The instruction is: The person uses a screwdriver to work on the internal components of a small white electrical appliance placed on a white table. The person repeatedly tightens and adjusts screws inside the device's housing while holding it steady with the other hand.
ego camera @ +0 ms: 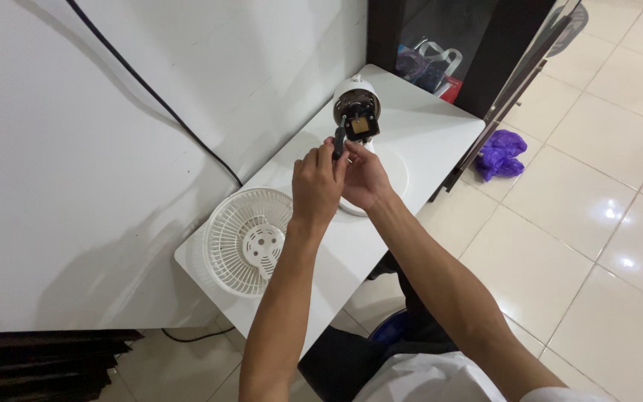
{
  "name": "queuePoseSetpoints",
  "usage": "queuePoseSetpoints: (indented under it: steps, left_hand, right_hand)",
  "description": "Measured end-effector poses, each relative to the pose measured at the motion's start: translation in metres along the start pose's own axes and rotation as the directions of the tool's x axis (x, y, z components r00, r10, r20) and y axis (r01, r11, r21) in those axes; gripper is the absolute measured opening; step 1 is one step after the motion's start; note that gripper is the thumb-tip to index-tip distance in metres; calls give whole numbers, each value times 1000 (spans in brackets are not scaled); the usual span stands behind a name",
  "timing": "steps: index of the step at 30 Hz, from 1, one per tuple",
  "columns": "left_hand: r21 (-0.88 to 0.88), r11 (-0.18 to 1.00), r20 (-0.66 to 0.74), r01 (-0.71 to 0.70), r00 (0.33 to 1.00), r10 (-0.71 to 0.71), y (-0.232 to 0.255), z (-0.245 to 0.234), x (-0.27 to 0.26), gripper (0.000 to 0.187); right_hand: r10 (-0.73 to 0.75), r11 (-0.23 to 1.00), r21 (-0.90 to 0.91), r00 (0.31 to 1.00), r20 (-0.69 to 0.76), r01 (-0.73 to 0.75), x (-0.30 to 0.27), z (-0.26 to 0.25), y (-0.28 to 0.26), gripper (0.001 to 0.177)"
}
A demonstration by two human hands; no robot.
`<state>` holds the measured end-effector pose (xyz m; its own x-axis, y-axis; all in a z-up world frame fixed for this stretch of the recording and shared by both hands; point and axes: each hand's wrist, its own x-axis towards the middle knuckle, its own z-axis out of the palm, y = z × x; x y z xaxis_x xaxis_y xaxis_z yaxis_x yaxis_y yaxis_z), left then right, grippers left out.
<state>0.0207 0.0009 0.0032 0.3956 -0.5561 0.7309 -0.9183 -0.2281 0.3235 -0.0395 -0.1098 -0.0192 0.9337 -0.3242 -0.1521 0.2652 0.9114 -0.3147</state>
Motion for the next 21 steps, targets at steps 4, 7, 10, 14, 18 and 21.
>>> queuePoseSetpoints:
  steps: [4, 7, 10, 14, 18, 21]
  left_hand:
    - [-35, 999, -12, 27, 1000, -28, 5, -5, 1, 33]
    - [-66, 997, -23, 26, 999, -27, 10, -13, 4, 36]
    - [-86, 996, 4, -3, 1000, 3, 12, -17, 4, 39]
    - [-42, 998, 3, -48, 999, 48, 6, -13, 2, 31]
    - [-16, 999, -6, -27, 1000, 27, -1, -4, -2, 25]
    - [18, 1000, -6, -15, 1000, 15, -3, 1, -5, 32]
  right_hand:
    - [15, 1000, 20, 1000, -1, -15, 5, -13, 1, 20]
    - [25, 997, 67, 997, 69, -30, 13, -24, 3, 17]
    - [45, 991, 120, 986, 159, -65, 18, -33, 4, 19]
    - [15, 998, 54, 1000, 19, -16, 18, -27, 7, 20]
    - [-4, 1000, -8, 995, -98, 3, 10, -7, 6, 25]
    - [16, 999, 49, 1000, 21, -17, 3, 2, 4, 32]
